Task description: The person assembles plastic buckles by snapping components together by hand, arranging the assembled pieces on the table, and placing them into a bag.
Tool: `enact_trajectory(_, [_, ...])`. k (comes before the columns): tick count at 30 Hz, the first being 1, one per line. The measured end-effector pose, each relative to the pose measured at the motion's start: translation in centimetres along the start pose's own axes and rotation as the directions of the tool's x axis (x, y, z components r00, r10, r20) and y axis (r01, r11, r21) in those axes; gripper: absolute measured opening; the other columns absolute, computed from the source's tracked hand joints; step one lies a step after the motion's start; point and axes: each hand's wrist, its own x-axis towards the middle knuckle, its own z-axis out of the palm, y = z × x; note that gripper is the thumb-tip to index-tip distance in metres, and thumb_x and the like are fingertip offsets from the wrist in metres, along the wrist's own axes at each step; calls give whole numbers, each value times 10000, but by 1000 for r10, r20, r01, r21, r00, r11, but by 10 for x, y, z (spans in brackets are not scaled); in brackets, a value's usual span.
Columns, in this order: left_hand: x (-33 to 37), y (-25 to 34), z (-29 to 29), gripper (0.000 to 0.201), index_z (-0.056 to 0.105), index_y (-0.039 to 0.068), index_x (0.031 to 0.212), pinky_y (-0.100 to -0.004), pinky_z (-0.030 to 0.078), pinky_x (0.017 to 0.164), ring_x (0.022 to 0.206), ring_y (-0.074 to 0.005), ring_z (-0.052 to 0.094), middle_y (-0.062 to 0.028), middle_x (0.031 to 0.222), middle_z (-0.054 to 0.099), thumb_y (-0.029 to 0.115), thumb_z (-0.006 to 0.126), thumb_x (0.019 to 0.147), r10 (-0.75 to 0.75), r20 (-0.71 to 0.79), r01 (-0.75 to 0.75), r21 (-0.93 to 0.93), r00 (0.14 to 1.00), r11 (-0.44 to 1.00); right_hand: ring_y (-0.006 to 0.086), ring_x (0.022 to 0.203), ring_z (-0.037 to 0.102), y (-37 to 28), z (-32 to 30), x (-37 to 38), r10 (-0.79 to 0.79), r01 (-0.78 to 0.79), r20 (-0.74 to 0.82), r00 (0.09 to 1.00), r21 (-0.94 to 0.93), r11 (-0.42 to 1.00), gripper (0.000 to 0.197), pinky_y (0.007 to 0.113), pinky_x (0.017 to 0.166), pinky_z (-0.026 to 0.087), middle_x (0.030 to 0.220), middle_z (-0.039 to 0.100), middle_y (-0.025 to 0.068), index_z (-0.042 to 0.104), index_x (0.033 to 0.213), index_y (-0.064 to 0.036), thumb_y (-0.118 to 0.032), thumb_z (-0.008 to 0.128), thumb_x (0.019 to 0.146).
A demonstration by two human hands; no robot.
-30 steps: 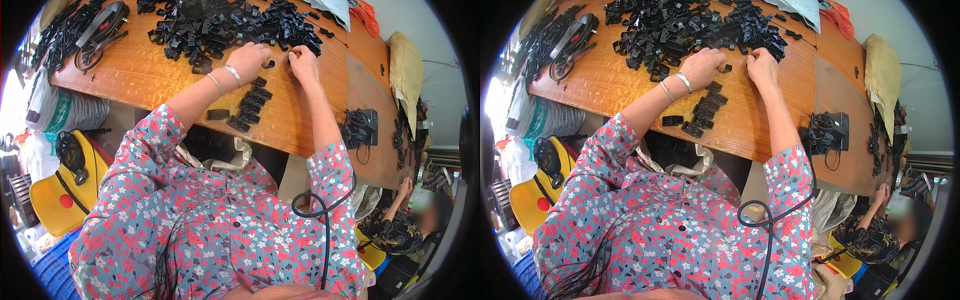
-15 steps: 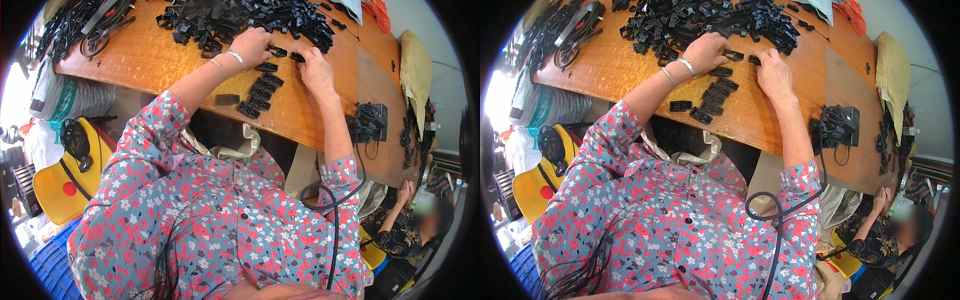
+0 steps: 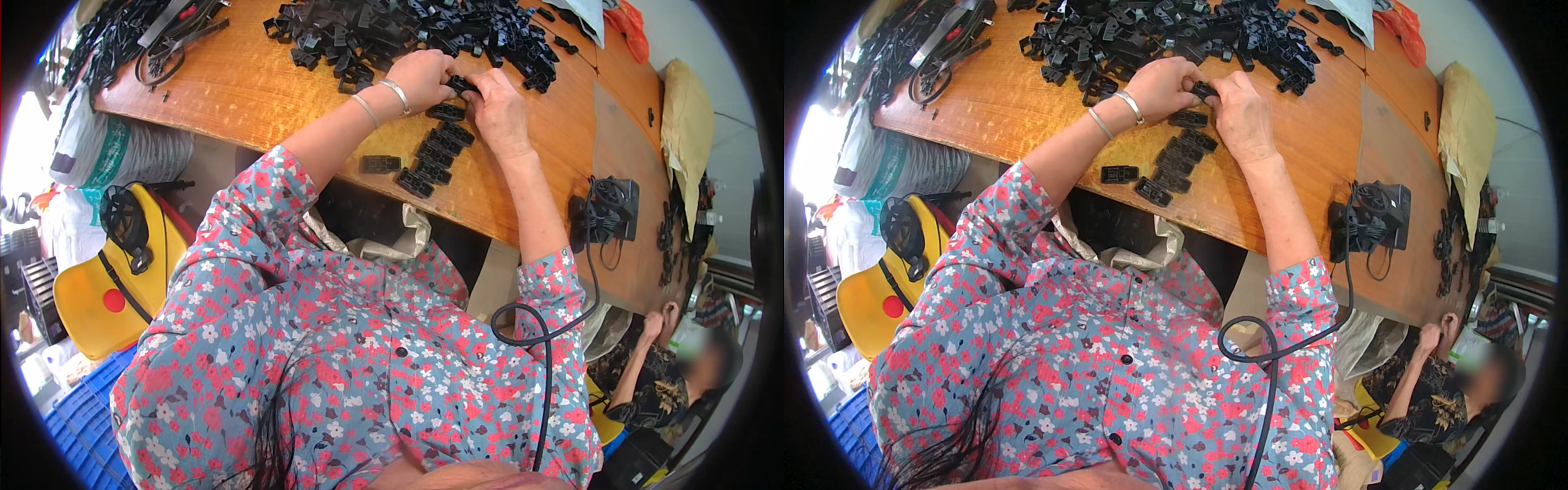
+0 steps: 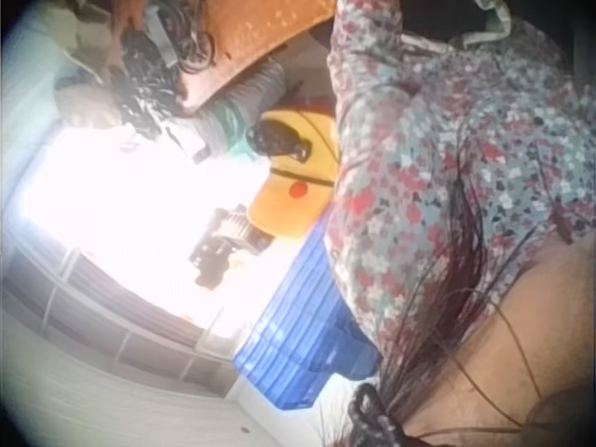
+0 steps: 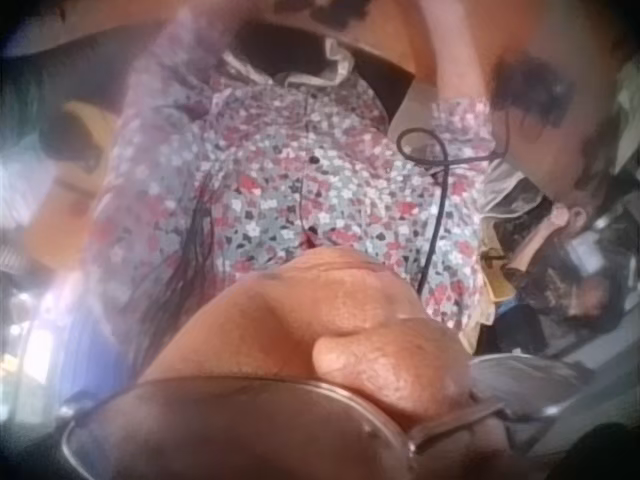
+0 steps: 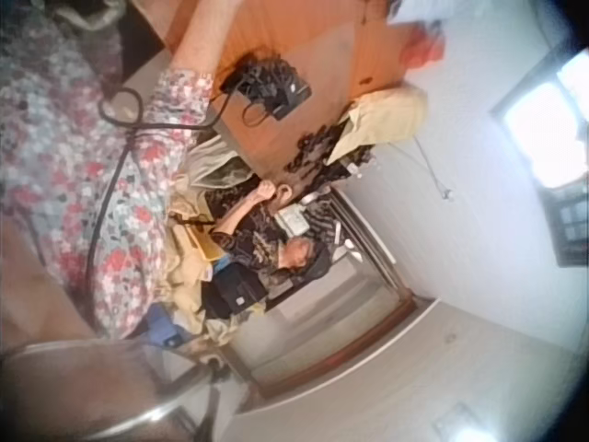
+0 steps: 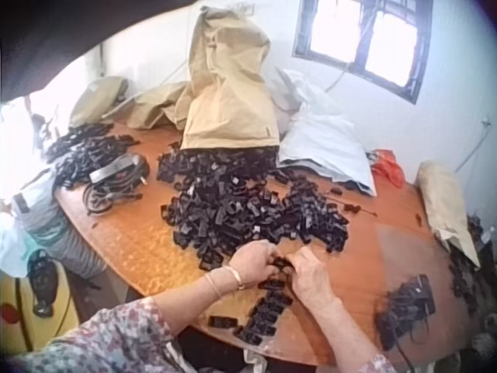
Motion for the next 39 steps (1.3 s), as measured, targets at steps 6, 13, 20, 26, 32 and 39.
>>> enact_trajectory(6, [11,-3,-3,278,781,60,1095,-415,591,869,932,-312,754,-122,985,791,295,735,954,-64,41,70,-148,997,986,347,952,713,0,5,-12,-84,81,-81,993,-48,996,222,438,796,581,1069,684,111,778,1125,-55,-68,769,903])
enact_trajectory(13, [-5,-3,-5,292,757,111,1161,-457,591,919,1016,-355,745,-130,1084,787,327,710,969,-42,-52,38,-63,998,997,333,935,712,1,-6,-25,47,-50,107,993,34,998,225,446,816,575,1014,693,135,801,1108,-61,-140,803,896])
enact_trajectory(20, [23,18,-20,363,689,151,1262,-481,603,822,1008,-351,753,-144,1041,781,401,684,999,-151,-76,166,262,986,951,369,997,729,43,-12,13,162,-164,57,985,33,986,272,451,882,576,1000,726,191,797,1115,-50,-248,788,930])
enact_trajectory(26, [25,27,-7,208,696,132,1114,-476,600,839,1011,-376,713,-136,1073,697,287,731,979,-61,-254,117,214,965,970,371,1047,732,60,2,63,368,-365,-53,928,-322,873,314,452,915,584,1122,734,193,757,1210,-74,-251,782,951])
enact_trajectory(32, [18,21,-3,209,700,136,1117,-437,577,904,1062,-337,667,-93,1109,687,151,758,917,77,-286,-33,153,955,988,392,1047,734,68,0,45,409,-397,2,913,-229,889,361,469,901,590,1115,756,198,735,1236,-66,-227,796,918])
enact_trajectory(39, [-3,2,-3,231,735,115,1087,-433,566,914,1038,-332,659,-88,1058,682,33,753,871,130,-393,-103,90,910,991,215,799,727,22,-13,-3,698,-709,247,672,488,509,300,358,763,590,865,713,117,672,1173,16,-111,767,918])
